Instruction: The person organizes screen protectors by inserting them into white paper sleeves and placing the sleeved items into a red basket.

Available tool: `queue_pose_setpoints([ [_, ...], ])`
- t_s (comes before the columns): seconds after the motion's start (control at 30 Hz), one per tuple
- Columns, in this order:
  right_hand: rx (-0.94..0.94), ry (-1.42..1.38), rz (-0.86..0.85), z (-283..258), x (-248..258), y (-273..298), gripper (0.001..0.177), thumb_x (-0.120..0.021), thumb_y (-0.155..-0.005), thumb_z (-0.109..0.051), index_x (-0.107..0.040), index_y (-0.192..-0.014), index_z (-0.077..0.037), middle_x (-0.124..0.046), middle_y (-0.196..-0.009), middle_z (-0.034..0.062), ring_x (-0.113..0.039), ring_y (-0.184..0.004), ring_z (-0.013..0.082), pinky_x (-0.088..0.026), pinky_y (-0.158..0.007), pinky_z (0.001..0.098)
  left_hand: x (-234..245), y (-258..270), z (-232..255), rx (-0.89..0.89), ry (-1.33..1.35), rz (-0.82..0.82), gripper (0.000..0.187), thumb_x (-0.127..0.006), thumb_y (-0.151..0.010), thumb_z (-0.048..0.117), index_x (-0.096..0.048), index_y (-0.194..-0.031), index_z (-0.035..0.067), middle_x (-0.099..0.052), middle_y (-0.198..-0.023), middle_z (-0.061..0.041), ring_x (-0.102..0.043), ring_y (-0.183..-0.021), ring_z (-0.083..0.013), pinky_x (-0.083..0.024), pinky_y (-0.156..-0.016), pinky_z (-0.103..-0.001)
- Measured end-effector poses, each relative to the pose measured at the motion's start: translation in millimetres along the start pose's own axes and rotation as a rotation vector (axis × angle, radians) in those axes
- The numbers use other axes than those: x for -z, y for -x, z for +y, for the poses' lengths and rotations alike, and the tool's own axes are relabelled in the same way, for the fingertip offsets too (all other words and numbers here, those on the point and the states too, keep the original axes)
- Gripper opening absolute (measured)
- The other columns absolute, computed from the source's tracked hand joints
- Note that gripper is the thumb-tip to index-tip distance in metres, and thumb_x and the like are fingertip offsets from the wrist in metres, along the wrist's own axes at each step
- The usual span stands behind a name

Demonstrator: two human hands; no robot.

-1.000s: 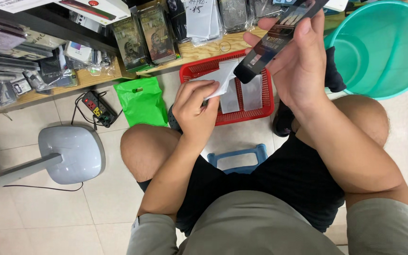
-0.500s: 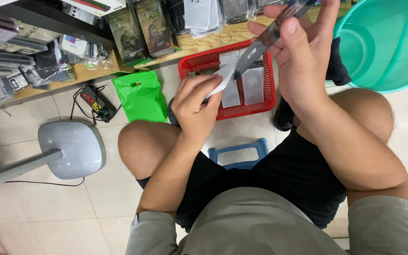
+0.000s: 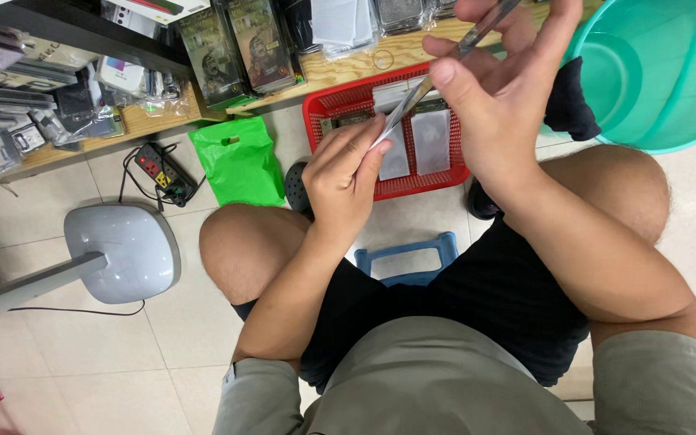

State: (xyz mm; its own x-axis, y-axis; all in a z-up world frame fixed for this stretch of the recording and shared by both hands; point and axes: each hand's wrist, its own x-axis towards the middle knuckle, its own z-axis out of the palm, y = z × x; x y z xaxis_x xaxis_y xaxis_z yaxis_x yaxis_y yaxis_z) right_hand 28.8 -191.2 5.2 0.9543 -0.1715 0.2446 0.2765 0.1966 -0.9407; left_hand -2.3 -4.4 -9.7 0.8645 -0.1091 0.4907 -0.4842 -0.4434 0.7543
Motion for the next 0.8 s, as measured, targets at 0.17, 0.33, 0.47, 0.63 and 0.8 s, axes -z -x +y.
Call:
queue_pose_setpoints([
  [0.17,-0.088,0.157,-0.040,9,5,10,0.114,-0.099,-0.108,-0.013,-0.004,-0.167,-0.034,-0.058,-0.148,0.0223,-0.075,-0.137,0.0284,-0.073,-0.129,0.0423,-1,2,1,0.032,0.041,-0.010,0.021,-0.069,-0.102,0.007,-0.069,-0.123,0.001,-0.076,-0.112,-0.015,-0.075,-0.099,-0.0290,-0.059,-0.092,-0.038],
  [0.33,0.117,0.302,-0.217,-26,7,-23,0.056,-0.067,-0.107,-0.033,-0.026,-0.137,-0.010,-0.044,-0.123,0.0147,-0.061,-0.114,0.0294,-0.064,-0.093,0.0437,7,-1,5,0.276,0.208,-0.055,0.020,-0.064,-0.103,0.017,-0.074,-0.112,0.002,-0.076,-0.107,-0.006,-0.071,-0.095,-0.0142,-0.055,-0.083,-0.028],
  [0.47,0.196,0.363,-0.225,-20,19,-31,0.040,-0.047,-0.118,-0.040,-0.045,-0.115,0.001,-0.044,-0.093,0.0107,-0.040,-0.084,0.0215,-0.034,-0.078,0.0389,7,-1,1,0.471,0.408,-0.101,0.034,-0.063,-0.101,0.023,-0.050,-0.072,0.010,-0.034,-0.073,0.009,-0.032,-0.071,-0.0063,-0.028,-0.062,-0.025],
  [0.63,0.159,0.445,-0.305,-26,12,-22,0.052,-0.043,-0.118,-0.039,-0.056,-0.140,0.007,-0.058,-0.112,0.0136,-0.047,-0.093,0.0196,-0.038,-0.085,0.0350,4,5,-12,0.673,0.498,-0.045,0.028,-0.068,-0.099,0.033,-0.080,-0.103,0.009,-0.063,-0.085,0.014,-0.051,-0.080,-0.0002,-0.042,-0.065,-0.021],
  [0.8,0.276,0.547,-0.514,-33,-1,-20,0.052,-0.038,-0.117,-0.027,-0.070,-0.109,0.014,-0.069,-0.104,0.0267,-0.067,-0.098,0.0389,-0.050,-0.085,0.0448,4,0,-14,0.708,0.643,0.012,0.026,-0.068,-0.098,0.031,-0.075,-0.087,0.009,-0.059,-0.083,0.014,-0.050,-0.080,-0.0005,-0.041,-0.066,-0.021],
])
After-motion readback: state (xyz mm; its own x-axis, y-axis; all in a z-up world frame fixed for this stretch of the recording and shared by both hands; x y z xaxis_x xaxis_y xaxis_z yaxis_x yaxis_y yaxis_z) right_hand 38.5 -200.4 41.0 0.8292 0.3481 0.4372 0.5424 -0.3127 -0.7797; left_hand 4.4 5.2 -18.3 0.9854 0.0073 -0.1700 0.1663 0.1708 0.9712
